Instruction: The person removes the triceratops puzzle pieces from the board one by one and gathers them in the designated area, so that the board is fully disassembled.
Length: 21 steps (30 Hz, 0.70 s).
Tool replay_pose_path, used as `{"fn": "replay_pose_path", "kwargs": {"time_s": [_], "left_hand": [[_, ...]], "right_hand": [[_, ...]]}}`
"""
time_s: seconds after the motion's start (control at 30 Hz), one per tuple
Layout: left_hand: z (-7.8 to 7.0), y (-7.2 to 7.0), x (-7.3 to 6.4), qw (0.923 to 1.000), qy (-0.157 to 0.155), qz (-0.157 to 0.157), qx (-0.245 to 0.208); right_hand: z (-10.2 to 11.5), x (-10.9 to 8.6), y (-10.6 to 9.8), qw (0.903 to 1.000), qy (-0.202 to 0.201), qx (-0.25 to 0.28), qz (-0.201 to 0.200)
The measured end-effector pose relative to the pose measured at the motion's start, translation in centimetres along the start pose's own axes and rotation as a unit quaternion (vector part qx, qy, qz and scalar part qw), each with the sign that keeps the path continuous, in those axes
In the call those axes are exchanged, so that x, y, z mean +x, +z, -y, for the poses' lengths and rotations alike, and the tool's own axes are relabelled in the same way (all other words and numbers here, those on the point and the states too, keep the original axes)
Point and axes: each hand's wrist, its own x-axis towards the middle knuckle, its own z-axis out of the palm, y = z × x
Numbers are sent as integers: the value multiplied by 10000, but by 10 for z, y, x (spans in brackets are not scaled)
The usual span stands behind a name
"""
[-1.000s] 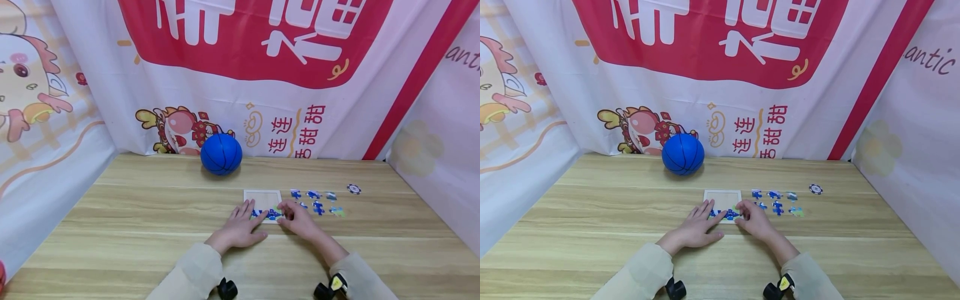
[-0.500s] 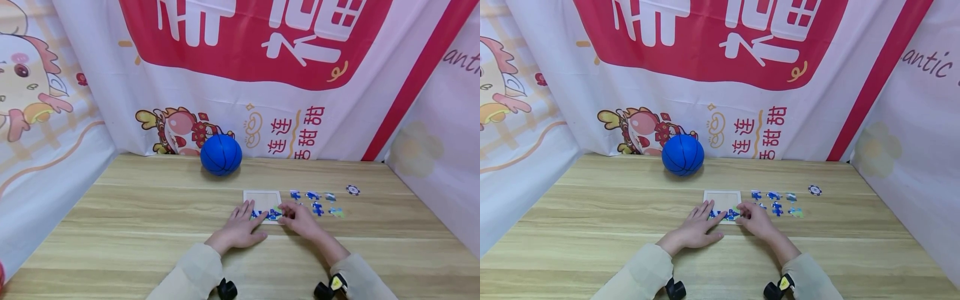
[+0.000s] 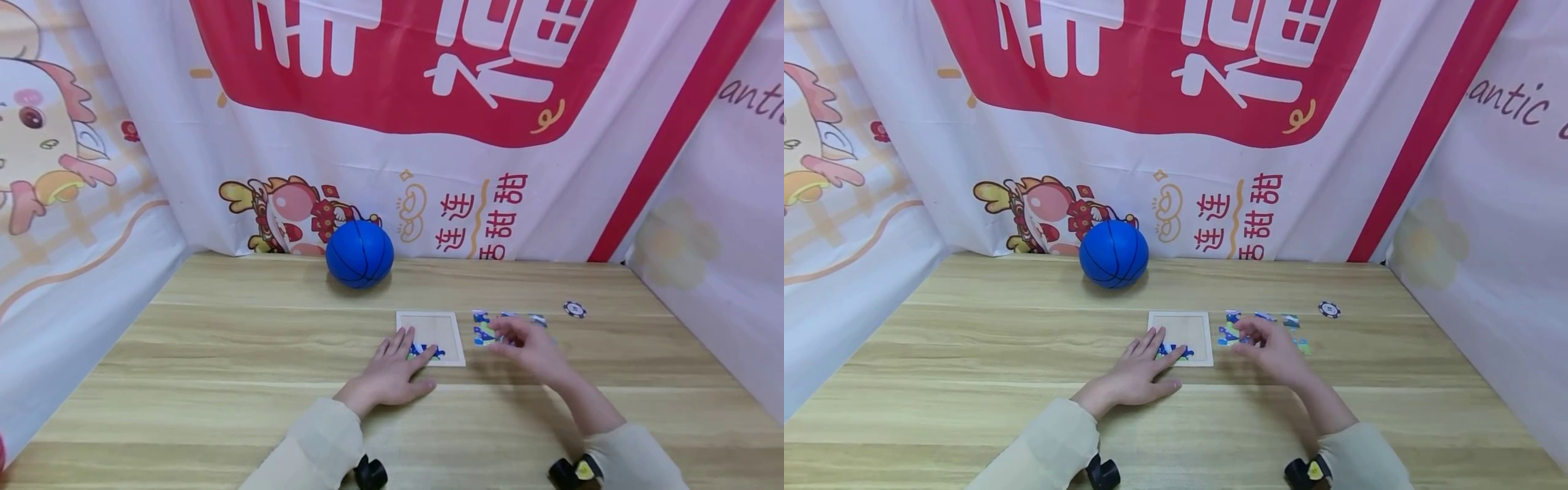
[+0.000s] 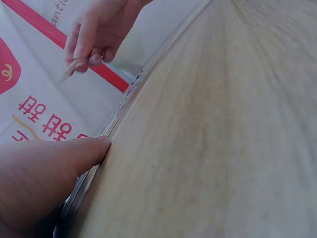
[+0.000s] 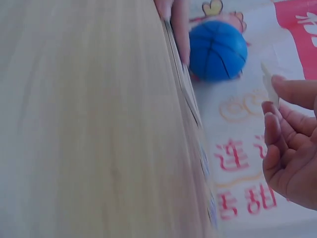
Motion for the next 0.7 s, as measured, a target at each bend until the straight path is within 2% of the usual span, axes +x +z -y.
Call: {"fn": "replay_pose_path", "kwargs": {"time_s": [0.2,0.43,0.57,0.7], "left_hand": [[1,1,0,10000,4,-21,-6],[1,1,1,10000,-19,20,-63],[0,0,1,10000,-30,40,-60],[-1,-1,0,10000,-49,43,-73]], "right_hand": [[-24,-16,-28,9996,58,263,-11],[-44,-37,-55,9993,-20,42,-364],[-58,-48,-65,9986,-4,14,-527],[-72,-56,-71,9980,-173,7,-606]]}}
